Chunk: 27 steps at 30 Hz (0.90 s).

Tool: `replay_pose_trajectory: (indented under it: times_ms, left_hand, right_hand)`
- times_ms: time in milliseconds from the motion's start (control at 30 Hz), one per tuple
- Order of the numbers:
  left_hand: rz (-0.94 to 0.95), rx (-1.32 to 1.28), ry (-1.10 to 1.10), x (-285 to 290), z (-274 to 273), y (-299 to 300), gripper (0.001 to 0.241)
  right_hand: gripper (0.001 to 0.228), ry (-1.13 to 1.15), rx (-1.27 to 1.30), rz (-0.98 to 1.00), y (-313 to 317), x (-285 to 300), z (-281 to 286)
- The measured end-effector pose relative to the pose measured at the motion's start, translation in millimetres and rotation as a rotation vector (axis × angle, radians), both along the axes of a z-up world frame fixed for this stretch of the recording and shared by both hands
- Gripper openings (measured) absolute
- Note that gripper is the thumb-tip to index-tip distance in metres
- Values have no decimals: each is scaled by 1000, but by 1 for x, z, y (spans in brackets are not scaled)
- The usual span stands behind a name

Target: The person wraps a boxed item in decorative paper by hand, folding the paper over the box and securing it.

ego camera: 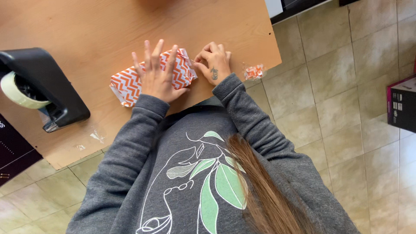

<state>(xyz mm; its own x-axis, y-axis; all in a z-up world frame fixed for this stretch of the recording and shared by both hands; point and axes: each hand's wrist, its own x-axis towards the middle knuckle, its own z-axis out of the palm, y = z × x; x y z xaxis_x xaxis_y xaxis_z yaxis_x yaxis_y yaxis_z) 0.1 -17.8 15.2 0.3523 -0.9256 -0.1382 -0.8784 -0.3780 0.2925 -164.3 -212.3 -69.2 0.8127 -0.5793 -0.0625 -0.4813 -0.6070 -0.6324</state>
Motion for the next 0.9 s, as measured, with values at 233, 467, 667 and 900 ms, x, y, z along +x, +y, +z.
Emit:
replay_pose_trajectory:
  times_ms: [233, 467, 667, 900]
  left_hand:
    - [3, -261, -162, -32, 26, -4, 130]
    - [-118, -560, 536, 41, 133, -25, 81]
    - [-277, -466, 631, 63, 133, -29, 23]
    - [-212, -522, 944, 46, 122, -25, 14]
  right_hand:
    - [6, -440, 764, 34, -1, -2, 103]
    - [3, -476, 670, 378, -14, -2, 208]
    - [4, -424, 652, 417, -15, -5, 240]
    - [55, -765, 835, 455, -15, -8, 198]
